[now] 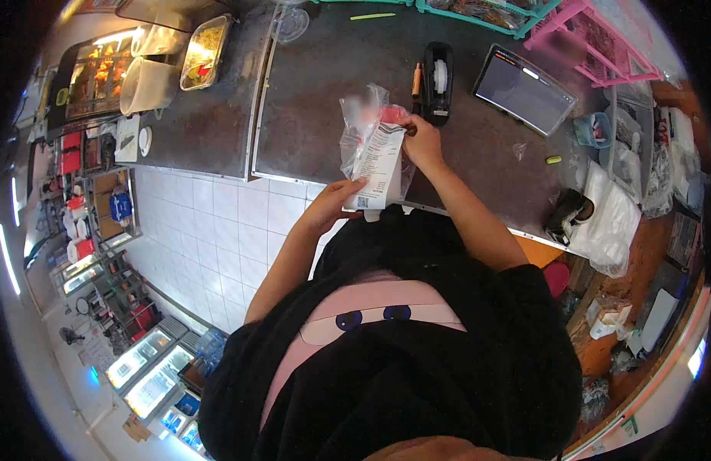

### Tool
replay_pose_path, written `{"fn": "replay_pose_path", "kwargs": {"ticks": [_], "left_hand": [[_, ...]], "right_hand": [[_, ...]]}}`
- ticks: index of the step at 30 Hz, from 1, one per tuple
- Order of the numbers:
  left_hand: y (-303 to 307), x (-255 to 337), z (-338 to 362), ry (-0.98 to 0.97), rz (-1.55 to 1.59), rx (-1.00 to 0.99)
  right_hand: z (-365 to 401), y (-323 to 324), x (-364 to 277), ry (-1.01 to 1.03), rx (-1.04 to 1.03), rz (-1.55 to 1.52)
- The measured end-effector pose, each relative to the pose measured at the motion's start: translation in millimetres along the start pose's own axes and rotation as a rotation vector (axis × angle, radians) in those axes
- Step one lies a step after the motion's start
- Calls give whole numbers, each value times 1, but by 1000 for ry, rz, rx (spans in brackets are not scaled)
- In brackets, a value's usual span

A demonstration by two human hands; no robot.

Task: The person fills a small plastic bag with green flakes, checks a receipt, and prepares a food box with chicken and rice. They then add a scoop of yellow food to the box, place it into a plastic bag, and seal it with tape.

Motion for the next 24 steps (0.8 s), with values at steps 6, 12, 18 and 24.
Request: {"fn": "replay_pose_path", "kwargs": {"ticks": [6, 12, 18, 24], "left_hand": [[-9, 4, 1, -92, -41, 50], [1, 22, 7, -236, -689, 211], [10, 3, -4, -257, -831, 301], [29, -23, -40, -624, -663, 366]], "right_hand": [[-2, -6, 15, -107, 63, 61], [-1, 0, 4, 11, -139, 55], [17, 37, 20, -157, -54, 15], [-6, 72, 36, -518, 197, -466]]}}
Point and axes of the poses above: each hand's wrist, its own z-axis away from the middle knuckle, its own y-axis out of the back of the hand, x = y × z, the point moved 7 cm from there along -z, towards the middle knuckle, and after that the axes turned 11 degrees about -x, right-handed, at the moved point
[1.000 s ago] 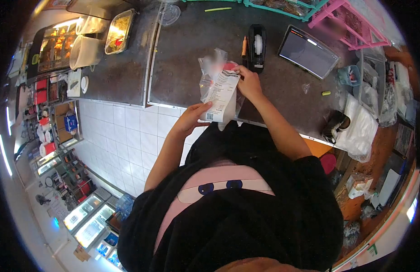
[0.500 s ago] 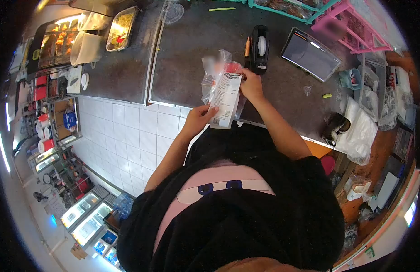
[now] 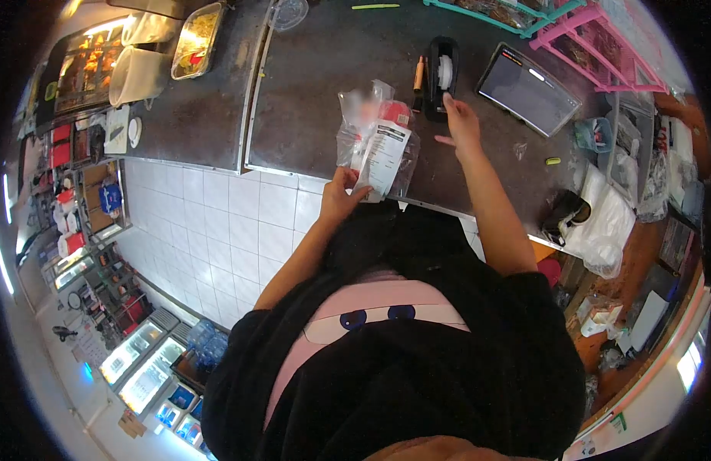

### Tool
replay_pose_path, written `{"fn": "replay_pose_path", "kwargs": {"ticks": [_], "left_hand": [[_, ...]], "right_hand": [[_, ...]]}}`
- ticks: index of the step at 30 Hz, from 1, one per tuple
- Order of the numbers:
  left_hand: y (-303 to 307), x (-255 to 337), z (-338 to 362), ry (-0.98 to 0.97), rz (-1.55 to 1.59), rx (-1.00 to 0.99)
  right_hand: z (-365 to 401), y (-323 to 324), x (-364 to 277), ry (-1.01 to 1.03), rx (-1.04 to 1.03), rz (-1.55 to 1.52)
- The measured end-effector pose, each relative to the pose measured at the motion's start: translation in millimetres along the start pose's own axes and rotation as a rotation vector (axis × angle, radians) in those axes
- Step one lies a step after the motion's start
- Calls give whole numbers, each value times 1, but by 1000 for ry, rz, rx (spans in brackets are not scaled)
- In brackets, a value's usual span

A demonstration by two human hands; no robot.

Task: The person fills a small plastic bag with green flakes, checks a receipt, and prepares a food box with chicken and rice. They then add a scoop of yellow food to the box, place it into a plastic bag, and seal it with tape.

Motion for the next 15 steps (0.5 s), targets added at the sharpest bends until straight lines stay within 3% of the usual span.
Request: {"fn": "replay_pose_path", "kwargs": {"ticks": [2, 5, 8, 11, 15], "left_hand": [[1, 8, -3, 9, -66, 20], [-7, -8, -17, 72, 154, -43], [-7, -9, -25, 96, 226, -45], [-12, -11, -34, 140, 324, -88], [-7, -8, -40, 226, 305, -212]], "right_hand": [[-16, -13, 0, -192, -129, -133], [-29, -11, 3, -187, -152, -255], [-4, -4, 32, 49, -38, -324], [28, -6, 53, 191, 74, -180], [-7, 13, 72, 261, 158, 334]]}}
Point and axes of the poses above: each hand's wrist, its own z-axis away from the middle knuckle, its own y-axis out of the back of the hand, x = y × z, the point moved 7 cm from there along -z, towards the middle knuckle, and after that the axes turned 11 degrees about -x, right-handed, at the moved point
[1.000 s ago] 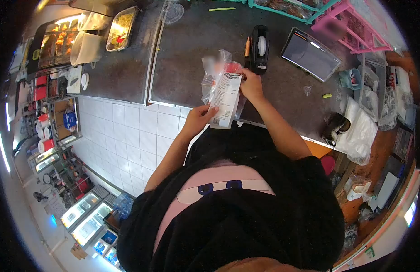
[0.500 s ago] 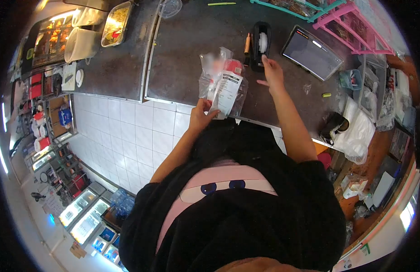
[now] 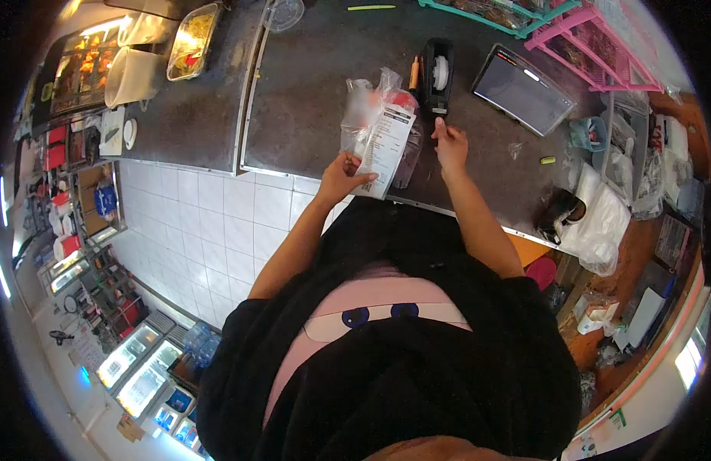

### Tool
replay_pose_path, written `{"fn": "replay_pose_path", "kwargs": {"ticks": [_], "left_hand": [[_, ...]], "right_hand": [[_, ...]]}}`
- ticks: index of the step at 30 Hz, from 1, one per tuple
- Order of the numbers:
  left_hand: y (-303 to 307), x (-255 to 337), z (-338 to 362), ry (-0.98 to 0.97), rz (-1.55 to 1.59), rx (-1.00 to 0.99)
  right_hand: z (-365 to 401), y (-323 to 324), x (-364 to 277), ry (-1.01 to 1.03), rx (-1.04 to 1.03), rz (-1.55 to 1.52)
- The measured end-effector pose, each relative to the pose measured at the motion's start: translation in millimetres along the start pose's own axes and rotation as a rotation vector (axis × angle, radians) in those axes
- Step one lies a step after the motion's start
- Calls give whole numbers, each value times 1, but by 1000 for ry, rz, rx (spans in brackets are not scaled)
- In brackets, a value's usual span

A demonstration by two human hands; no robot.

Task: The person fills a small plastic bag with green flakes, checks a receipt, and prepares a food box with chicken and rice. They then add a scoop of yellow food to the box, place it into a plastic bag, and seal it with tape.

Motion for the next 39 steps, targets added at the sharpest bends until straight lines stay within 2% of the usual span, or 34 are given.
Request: {"fn": "replay_pose_path", "kwargs": {"ticks": [2, 5, 6, 8, 10, 13, 16, 19, 22, 25, 27, 28, 31, 34, 37, 39], "left_hand": [[2, 11, 5, 16, -83, -46], [-1, 25, 16, 41, -259, -95], [-1, 28, 16, 33, -331, -88], [3, 18, 13, 21, -403, -18], [1, 3, 10, -12, -317, -36], [-2, -6, 6, -49, -279, -52], [-5, 2, 10, -57, -252, -72], [-1, 2, 8, -55, -284, -65], [-2, -7, 12, -64, -323, -58], [-2, 0, 15, -62, -362, 1], [1, 8, 21, -24, -397, 71], [5, 8, 23, -72, -460, 121], [12, 3, 21, -204, -620, 241], [12, 9, 24, -282, -710, 302], [15, 19, 17, -332, -776, 330], [15, 20, 13, -330, -759, 351]], "right_hand": [[-12, 8, -5, 113, 3, 139], [-18, 19, 17, 36, -33, 236], [-21, 18, 28, -49, -89, 177], [4, 16, 5, -222, -213, 68], [23, 2, -38, 192, -378, 146], [70, -32, -95, 126, -737, 338], [65, -45, -72, 117, -540, 744], [56, -42, -58, -56, -705, 742], [50, -18, -56, -83, -683, 881], [31, 19, -58, 66, -346, 796], [18, 43, -75, 259, 22, 427], [16, 55, -80, 343, 202, 235], [-17, 18, -61, -266, -128, -376], [-34, -2, -62, -474, -311, -402], [-21, -5, -45, -322, -248, -517], [9, 6, -33, -30, -44, -247]]}}
Point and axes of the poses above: each hand's wrist, its own z-axis away from the middle knuckle, its own y-axis out of the back of the hand, x = y × z, the point moved 7 cm from there along -z, towards the middle knuckle, and after that the axes turned 11 degrees about -x, right-handed, at the moved point
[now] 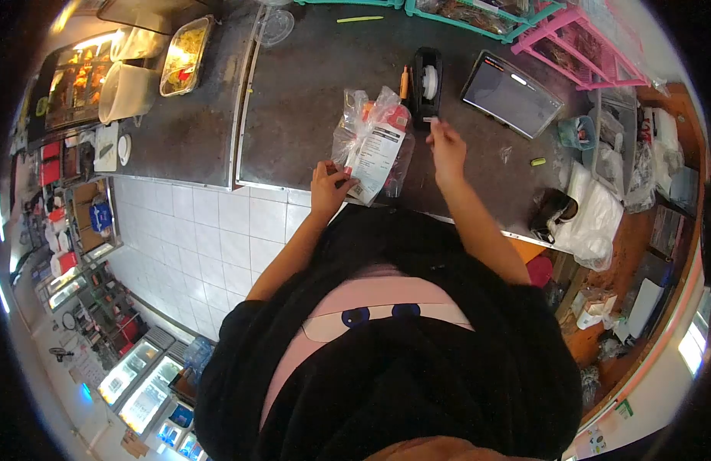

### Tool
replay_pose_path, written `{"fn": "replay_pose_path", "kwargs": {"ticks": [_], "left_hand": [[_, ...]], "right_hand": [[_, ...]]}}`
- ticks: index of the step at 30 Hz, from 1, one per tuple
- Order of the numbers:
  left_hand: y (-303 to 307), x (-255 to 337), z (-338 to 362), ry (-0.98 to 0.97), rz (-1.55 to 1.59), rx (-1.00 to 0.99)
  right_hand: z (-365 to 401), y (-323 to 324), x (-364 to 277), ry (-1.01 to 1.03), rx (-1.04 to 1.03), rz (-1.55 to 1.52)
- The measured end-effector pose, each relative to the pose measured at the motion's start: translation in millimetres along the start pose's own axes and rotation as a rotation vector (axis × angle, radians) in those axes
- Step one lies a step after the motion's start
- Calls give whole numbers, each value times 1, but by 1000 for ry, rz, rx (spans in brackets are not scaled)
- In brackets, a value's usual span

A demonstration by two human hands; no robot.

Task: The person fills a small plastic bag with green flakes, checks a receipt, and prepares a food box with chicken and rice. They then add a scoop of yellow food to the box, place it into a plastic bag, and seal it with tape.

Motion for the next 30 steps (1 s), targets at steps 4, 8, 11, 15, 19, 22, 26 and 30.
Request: {"fn": "replay_pose_path", "kwargs": {"ticks": [4, 8, 11, 15, 19, 22, 26, 30], "left_hand": [[-9, -16, -15, 13, -18, -34], [-15, -32, -25, 7, 11, -165], [-14, -37, -29, 34, 34, -233], [-15, -37, -29, 71, 35, -284], [-15, -37, -33, 56, -5, -314], [-15, -34, -31, 47, -22, -329], [-15, -31, -30, 20, -53, -326], [-7, -21, -29, 24, -47, -304]], "right_hand": [[10, 1, 39, -169, -4, 147], [-20, 11, 37, -156, -78, 277], [-19, 30, 43, -248, -66, 688], [41, -1, -6, -51, -129, 195], [71, -105, -60, 157, -607, 321], [57, -144, -55, 54, -542, 971], [47, -144, -56, -88, -405, 1236], [51, -109, -74, -181, -349, 1269]]}}
Point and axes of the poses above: each hand's wrist, its own z-axis away from the middle knuckle, its own y-axis out of the back of the hand, x = y × z, the point moved 7 cm from there along -z, towards the middle knuckle, and after that the axes turned 11 degrees about -x, right-handed, at the moved point
